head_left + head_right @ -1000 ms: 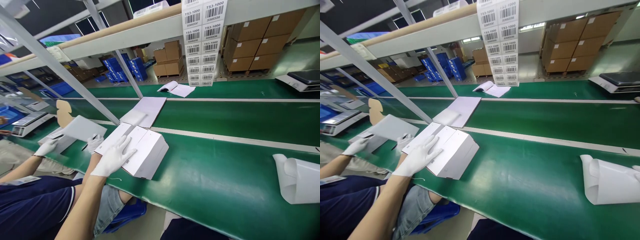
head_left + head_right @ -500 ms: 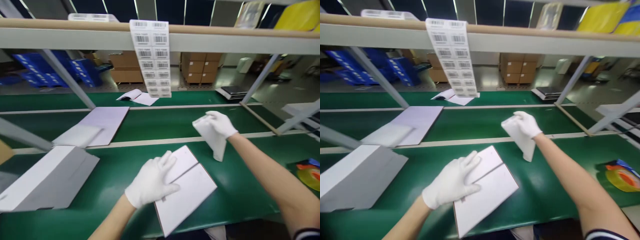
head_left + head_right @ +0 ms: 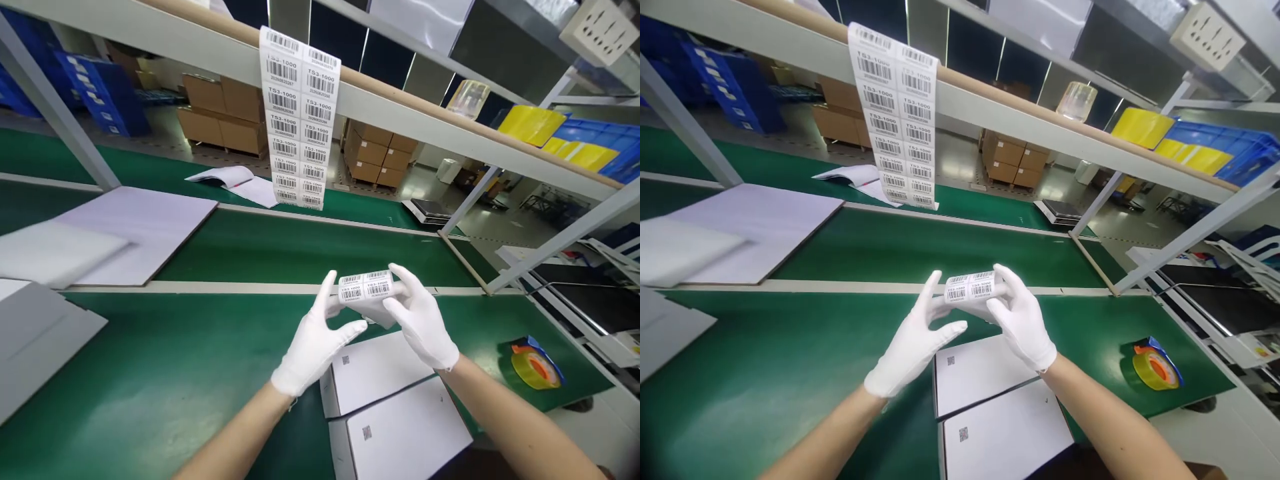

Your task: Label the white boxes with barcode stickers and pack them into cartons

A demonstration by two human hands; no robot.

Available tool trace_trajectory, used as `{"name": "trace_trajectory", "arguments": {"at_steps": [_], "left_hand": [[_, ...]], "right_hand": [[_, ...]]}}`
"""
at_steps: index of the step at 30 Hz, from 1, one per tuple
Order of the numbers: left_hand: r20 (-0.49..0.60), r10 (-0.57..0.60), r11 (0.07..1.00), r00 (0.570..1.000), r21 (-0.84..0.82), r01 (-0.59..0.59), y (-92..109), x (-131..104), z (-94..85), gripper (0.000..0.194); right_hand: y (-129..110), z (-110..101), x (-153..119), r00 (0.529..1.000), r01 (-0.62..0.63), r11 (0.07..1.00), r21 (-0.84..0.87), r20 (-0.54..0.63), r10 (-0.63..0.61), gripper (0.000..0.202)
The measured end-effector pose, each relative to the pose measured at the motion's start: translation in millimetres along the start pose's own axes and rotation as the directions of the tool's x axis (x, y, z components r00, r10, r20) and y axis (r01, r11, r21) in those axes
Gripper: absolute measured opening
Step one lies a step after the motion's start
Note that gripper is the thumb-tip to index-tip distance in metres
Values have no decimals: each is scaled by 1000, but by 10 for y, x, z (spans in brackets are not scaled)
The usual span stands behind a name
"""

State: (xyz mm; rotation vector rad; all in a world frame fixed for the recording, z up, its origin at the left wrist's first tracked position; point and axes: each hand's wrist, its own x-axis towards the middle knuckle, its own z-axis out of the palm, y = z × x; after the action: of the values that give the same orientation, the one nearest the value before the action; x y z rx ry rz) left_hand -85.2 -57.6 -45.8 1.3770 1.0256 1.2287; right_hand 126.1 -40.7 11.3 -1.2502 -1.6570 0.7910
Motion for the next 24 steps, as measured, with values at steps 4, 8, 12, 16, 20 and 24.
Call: {"name": "trace_trajectory", "arguments": {"at_steps": [4,8,12,16,20,24], "left_hand": [[93,43,936,995,-352,-8,-4,246,222,82],[48,121,962,992,-253,-105,44,385,338,55],[78,259,965,963,11,-261,153,428,339,51],[151,332,935,931,76,-346,194,392,356,42],[152,291,957,945,-58,-285,149,343,391,30],[174,254,967,951,-62,-247,119,325,403,29]], "right_hand": [[63,-105,-125,997,8,996,-93,-70,-14,56],[-10,-244,-210,955,133,919,-372,-199,-219,51],[-201,-250,-246,800,372,678,-634,-151,-581,33],[-266,-191,-205,759,455,566,-688,-33,-650,22],[-224,-164,-194,730,463,479,-746,14,-683,21],[-226,-120,-195,695,450,375,-811,54,-717,22]]}}
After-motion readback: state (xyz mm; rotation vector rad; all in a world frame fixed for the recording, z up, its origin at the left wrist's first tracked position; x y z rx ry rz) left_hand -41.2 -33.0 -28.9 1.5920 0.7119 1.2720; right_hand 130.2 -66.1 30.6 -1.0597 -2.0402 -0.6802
